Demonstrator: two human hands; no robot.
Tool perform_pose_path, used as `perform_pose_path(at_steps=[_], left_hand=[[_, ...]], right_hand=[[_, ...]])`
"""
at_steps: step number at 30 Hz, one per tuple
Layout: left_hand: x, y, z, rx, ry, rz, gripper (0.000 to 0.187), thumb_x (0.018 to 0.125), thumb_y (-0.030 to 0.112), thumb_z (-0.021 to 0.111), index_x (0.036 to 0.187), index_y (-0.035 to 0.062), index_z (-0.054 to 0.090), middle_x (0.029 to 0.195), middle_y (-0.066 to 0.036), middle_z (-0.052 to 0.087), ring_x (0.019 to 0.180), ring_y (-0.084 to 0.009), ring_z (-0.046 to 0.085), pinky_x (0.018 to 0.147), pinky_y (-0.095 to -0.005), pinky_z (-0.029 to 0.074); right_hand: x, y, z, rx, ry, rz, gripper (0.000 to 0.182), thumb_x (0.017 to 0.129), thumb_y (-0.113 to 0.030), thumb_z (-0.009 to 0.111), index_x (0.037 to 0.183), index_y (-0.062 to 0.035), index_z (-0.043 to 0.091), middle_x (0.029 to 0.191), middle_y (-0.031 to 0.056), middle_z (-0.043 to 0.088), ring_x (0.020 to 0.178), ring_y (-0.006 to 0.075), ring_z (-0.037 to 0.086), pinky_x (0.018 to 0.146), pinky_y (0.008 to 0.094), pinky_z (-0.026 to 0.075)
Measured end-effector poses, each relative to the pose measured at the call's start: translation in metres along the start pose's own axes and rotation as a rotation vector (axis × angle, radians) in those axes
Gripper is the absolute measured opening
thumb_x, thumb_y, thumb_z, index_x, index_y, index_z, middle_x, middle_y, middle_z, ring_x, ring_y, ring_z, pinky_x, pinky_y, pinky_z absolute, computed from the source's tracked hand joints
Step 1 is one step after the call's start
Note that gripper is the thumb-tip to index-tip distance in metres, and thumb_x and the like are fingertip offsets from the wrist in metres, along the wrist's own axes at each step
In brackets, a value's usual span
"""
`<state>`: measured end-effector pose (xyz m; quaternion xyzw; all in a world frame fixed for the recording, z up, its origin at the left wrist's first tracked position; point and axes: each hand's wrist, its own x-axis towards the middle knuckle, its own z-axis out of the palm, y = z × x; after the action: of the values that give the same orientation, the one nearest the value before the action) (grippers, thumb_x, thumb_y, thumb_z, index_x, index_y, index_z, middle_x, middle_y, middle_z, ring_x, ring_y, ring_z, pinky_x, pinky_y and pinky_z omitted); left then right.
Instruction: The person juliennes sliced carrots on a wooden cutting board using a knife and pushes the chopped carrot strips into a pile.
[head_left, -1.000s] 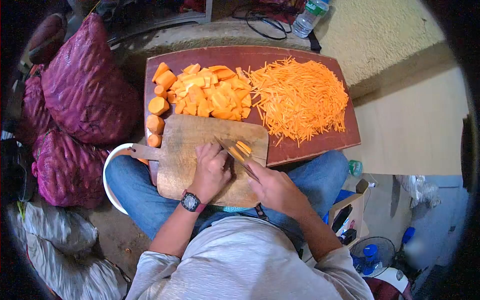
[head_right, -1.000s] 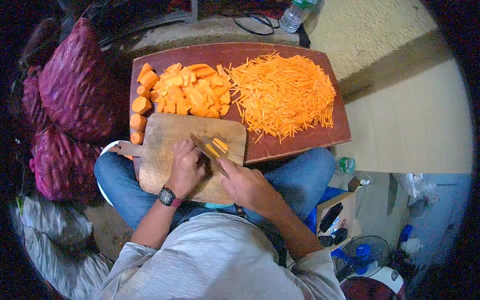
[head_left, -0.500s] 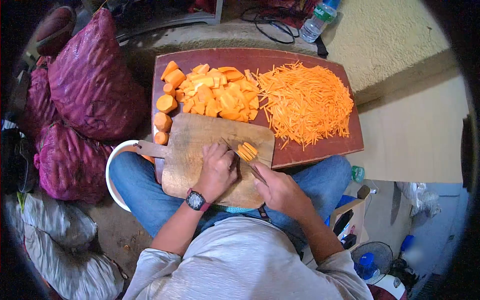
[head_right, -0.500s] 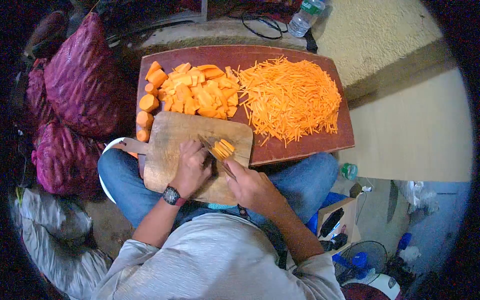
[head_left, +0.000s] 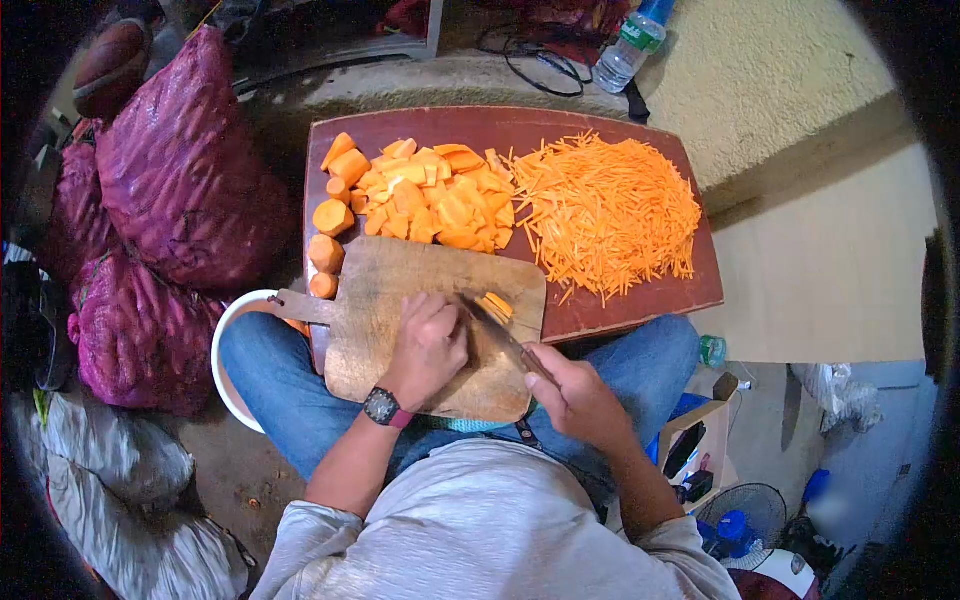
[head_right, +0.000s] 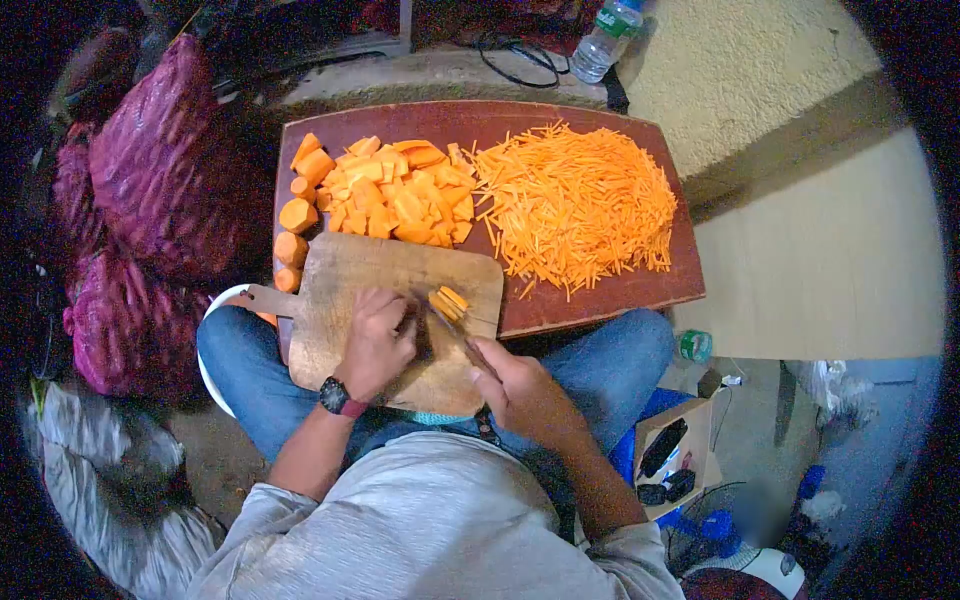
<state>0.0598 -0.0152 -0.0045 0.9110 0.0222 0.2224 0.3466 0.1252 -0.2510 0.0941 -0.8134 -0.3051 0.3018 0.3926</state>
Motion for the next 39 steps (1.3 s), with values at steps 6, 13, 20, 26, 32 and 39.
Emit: perform_pose_path(at_steps=[6, 13, 20, 26, 32, 39], left_hand=[[0.006, -0.014, -0.017, 0.06, 0.08, -0.115, 0.006, 0.082, 0.004, 0.078, 0.088, 0.0026, 0.076, 0.087, -0.016, 0.068, 0.089, -0.0381, 0.063, 0.083, -0.0489, 0.046], [0.004, -0.009, -0.014, 0.228, 0.023, -0.049, 0.029, 0.085, 0.002, 0.072, 0.114, 0.0037, 0.077, 0.093, -0.015, 0.069, 0.094, -0.0354, 0.063, 0.085, -0.0481, 0.043], [0.006, -0.015, -0.011, 0.155, 0.012, -0.096, 0.037, 0.089, 0.001, 0.068, 0.126, 0.0034, 0.072, 0.095, -0.015, 0.069, 0.094, -0.0352, 0.064, 0.085, -0.0472, 0.043], [0.021, -0.001, -0.01, 0.112, 0.034, -0.116, 0.025, 0.09, 0.006, 0.076, 0.115, 0.0025, 0.076, 0.088, -0.014, 0.068, 0.09, -0.0345, 0.065, 0.085, -0.0465, 0.044], [0.108, 0.051, 0.005, 0.18, 0.018, 0.16, 0.022, 0.086, 0.01, 0.083, 0.106, 0.0039, 0.077, 0.089, -0.012, 0.068, 0.089, -0.0325, 0.064, 0.085, -0.0444, 0.044], [0.193, 0.059, 0.067, 0.223, 0.023, 0.318, 0.022, 0.085, 0.014, 0.086, 0.106, 0.0082, 0.08, 0.093, -0.012, 0.068, 0.096, -0.0319, 0.061, 0.088, -0.0454, 0.042]], right_hand=[[0.01, 0.03, -0.033, -0.055, 0.011, -0.012, 0.038, 0.107, -0.014, 0.063, 0.142, 0.0018, 0.062, 0.115, 0.0195, 0.076, 0.105, 0.026, 0.074, 0.094, 0.0372, 0.056], [0.033, 0.057, -0.096, -0.171, 0.557, -0.079, 0.035, 0.107, -0.014, 0.062, 0.138, 0.0035, 0.064, 0.102, 0.0171, 0.075, 0.092, 0.0211, 0.071, 0.085, 0.0376, 0.056], [0.071, 0.075, -0.084, 0.021, 0.605, -0.097, 0.042, 0.104, -0.011, 0.067, 0.142, 0.0053, 0.063, 0.108, 0.0202, 0.077, 0.094, 0.0225, 0.075, 0.082, 0.0379, 0.058], [0.071, 0.08, -0.069, -0.503, 0.613, -0.297, 0.052, 0.096, -0.015, 0.076, 0.144, -0.0028, 0.062, 0.112, 0.0195, 0.075, 0.101, 0.0382, 0.075, 0.086, 0.0486, 0.061], [0.059, 0.083, -0.077, -0.618, 0.629, -0.354, 0.047, 0.094, -0.011, 0.074, 0.139, -0.0029, 0.064, 0.111, 0.0166, 0.074, 0.101, 0.0362, 0.074, 0.086, 0.0478, 0.061], [0.058, 0.083, -0.074, -0.6, 0.644, -0.445, 0.043, 0.092, -0.008, 0.072, 0.135, -0.0031, 0.066, 0.104, 0.0158, 0.073, 0.096, 0.0342, 0.073, 0.084, 0.0463, 0.061]])
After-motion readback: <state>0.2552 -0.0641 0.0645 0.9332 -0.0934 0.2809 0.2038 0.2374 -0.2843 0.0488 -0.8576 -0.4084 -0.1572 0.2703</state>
